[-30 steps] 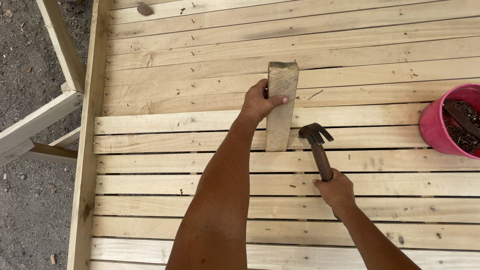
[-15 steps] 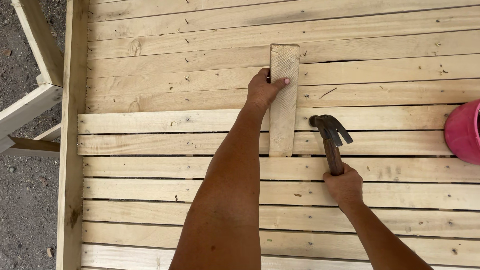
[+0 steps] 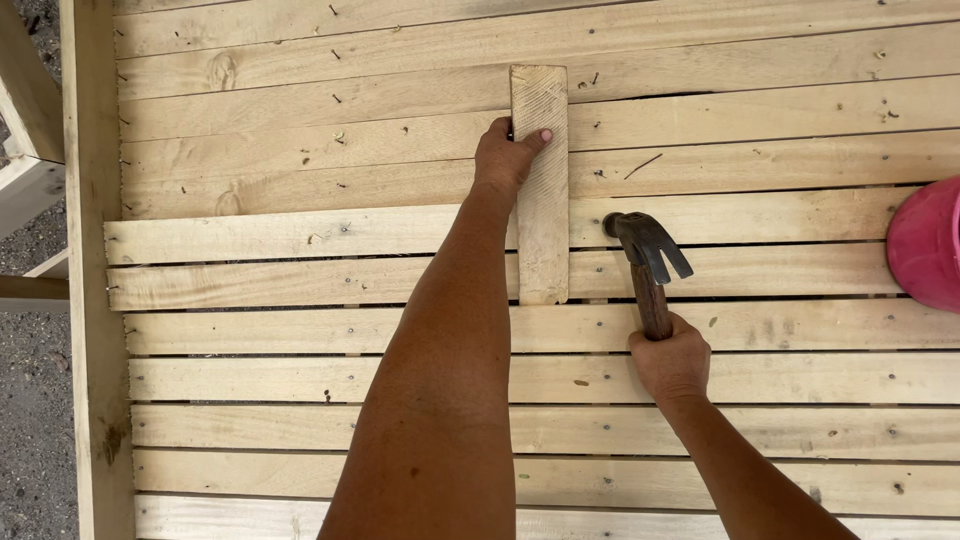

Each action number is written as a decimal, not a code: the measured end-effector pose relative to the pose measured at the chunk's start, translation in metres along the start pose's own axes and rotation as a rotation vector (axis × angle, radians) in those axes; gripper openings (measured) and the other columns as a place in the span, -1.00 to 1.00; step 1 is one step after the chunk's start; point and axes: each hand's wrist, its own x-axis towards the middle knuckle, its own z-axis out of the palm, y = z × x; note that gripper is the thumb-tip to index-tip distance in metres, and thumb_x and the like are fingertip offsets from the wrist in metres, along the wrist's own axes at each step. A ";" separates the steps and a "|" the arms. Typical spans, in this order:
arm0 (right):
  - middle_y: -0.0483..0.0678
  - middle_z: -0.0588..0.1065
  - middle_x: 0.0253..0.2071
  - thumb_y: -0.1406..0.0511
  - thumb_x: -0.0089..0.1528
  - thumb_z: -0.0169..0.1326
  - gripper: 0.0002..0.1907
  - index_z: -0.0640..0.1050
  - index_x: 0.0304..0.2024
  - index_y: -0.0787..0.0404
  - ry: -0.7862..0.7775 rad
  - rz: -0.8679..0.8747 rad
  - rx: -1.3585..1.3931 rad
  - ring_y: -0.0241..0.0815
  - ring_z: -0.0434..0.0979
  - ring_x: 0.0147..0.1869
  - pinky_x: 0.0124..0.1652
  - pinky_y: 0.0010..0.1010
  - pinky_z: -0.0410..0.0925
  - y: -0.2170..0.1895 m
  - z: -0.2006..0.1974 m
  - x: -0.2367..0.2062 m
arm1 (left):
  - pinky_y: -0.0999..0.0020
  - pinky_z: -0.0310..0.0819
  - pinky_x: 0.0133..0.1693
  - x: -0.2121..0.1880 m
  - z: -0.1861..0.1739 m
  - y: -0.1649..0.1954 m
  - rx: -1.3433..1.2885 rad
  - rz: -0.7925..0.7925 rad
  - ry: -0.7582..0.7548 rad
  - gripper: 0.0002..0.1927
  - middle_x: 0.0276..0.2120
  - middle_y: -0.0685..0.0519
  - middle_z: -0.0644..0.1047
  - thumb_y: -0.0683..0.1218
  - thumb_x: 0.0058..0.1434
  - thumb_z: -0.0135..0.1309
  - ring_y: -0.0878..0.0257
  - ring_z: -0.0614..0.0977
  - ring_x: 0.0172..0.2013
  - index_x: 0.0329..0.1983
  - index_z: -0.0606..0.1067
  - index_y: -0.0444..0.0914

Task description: The person uses a claw hammer and a small wood block to hammer nails down through the slats of a wooden pallet frame, pries and lifts a loosened slat, and places pulled nails into a pink bucket.

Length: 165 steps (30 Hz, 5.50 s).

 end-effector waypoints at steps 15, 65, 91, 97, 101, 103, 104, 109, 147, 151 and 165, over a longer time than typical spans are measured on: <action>0.07 0.45 -0.55 0.35 0.16 0.15 -0.81 0.50 -0.25 0.37 -0.203 0.041 0.222 -0.10 0.45 -0.56 -0.50 -0.20 0.39 -0.006 -0.029 -0.014 | 0.25 0.55 0.03 -0.163 -0.057 0.068 0.557 0.230 -0.379 -0.30 -0.08 -0.07 0.66 -0.22 -0.32 0.45 0.11 0.69 -0.07 0.01 0.56 -0.29; 0.01 0.40 -0.64 0.32 0.20 0.22 -0.74 0.51 -0.14 0.35 -0.330 0.105 0.054 -0.19 0.39 -0.65 -0.60 -0.34 0.31 0.050 -0.057 -0.076 | 0.26 0.60 0.07 -0.297 -0.081 0.057 0.382 0.211 -0.360 -0.44 -0.14 -0.11 0.69 -0.12 -0.15 0.49 0.19 0.73 -0.08 -0.04 0.58 -0.28; -0.02 0.38 -0.62 0.32 0.21 0.21 -0.78 0.50 -0.19 0.33 -0.319 0.116 0.103 -0.23 0.37 -0.63 -0.58 -0.36 0.33 0.051 -0.052 -0.082 | 0.29 0.71 -0.05 -0.301 -0.089 0.015 0.343 0.184 -0.298 -0.51 -0.19 -0.10 0.69 -0.07 -0.06 0.43 0.21 0.75 -0.16 -0.06 0.59 -0.29; -0.01 0.38 -0.63 0.32 0.22 0.20 -0.79 0.50 -0.18 0.32 -0.315 0.126 0.093 -0.21 0.36 -0.64 -0.58 -0.34 0.32 0.046 -0.051 -0.085 | 0.32 0.65 0.01 -0.303 -0.077 0.007 0.387 0.331 -0.374 -0.49 -0.16 -0.04 0.70 -0.11 -0.03 0.41 0.22 0.74 -0.12 0.03 0.57 -0.24; -0.02 0.38 -0.64 0.33 0.21 0.21 -0.79 0.51 -0.18 0.32 -0.302 0.138 0.098 -0.21 0.37 -0.64 -0.57 -0.34 0.33 0.045 -0.051 -0.085 | 0.37 0.71 0.02 -0.321 -0.064 -0.013 0.378 0.492 -0.461 -0.50 -0.08 0.05 0.67 -0.14 0.00 0.37 0.26 0.74 -0.12 0.06 0.58 -0.15; -0.01 0.37 -0.64 0.33 0.21 0.21 -0.79 0.52 -0.18 0.33 -0.302 0.140 0.097 -0.20 0.36 -0.63 -0.57 -0.33 0.33 0.047 -0.051 -0.084 | 0.34 0.69 0.03 -0.330 -0.060 -0.020 0.445 0.688 -0.402 -0.49 -0.07 0.05 0.69 -0.20 0.03 0.34 0.24 0.72 -0.10 0.10 0.58 -0.12; -0.01 0.37 -0.64 0.32 0.21 0.21 -0.79 0.53 -0.18 0.33 -0.302 0.140 0.101 -0.20 0.36 -0.63 -0.57 -0.32 0.33 0.048 -0.050 -0.084 | 0.32 0.68 0.03 -0.331 -0.058 -0.021 0.480 0.787 -0.373 -0.48 -0.07 0.05 0.69 -0.23 0.05 0.32 0.23 0.72 -0.09 0.12 0.57 -0.11; 0.00 0.40 -0.63 0.29 0.24 0.14 -0.83 0.53 -0.19 0.26 -0.282 0.142 0.107 -0.19 0.40 -0.63 -0.57 -0.32 0.35 0.050 -0.044 -0.083 | 0.32 0.64 -0.08 -0.336 -0.051 -0.009 0.863 0.709 -0.544 -0.20 -0.16 0.02 0.54 -0.12 -0.02 0.37 0.20 0.62 -0.17 0.33 0.37 0.05; 0.11 0.62 -0.29 0.29 0.13 0.25 -0.65 0.61 -0.07 0.33 -0.238 0.025 0.089 -0.05 0.64 -0.25 -0.25 -0.22 0.50 0.069 -0.032 -0.074 | -0.01 0.64 0.03 -0.408 -0.006 0.009 1.046 0.216 -0.877 -0.01 0.09 -0.17 0.43 0.36 0.04 0.16 -0.07 0.59 0.04 0.48 0.15 -0.06; 0.07 0.62 -0.30 0.16 0.20 0.15 -0.67 0.58 -0.08 0.24 -0.239 0.049 0.029 -0.08 0.65 -0.28 -0.28 -0.19 0.50 0.064 -0.041 -0.078 | -0.40 0.35 0.16 -0.418 0.017 0.017 1.067 0.112 -0.686 -0.11 0.21 -0.22 0.31 0.22 0.12 0.15 -0.23 0.42 0.18 0.43 0.22 -0.28; 0.03 0.42 -0.59 0.33 0.16 0.24 -0.72 0.46 -0.21 0.36 -0.326 -0.028 0.096 -0.16 0.43 -0.59 -0.56 -0.32 0.38 0.075 -0.065 -0.090 | -0.14 -0.49 0.40 -0.419 0.076 -0.167 1.069 0.245 -0.148 -0.02 0.49 -0.40 -0.39 0.05 0.24 -0.07 -0.27 -0.39 0.48 0.55 -0.31 -0.31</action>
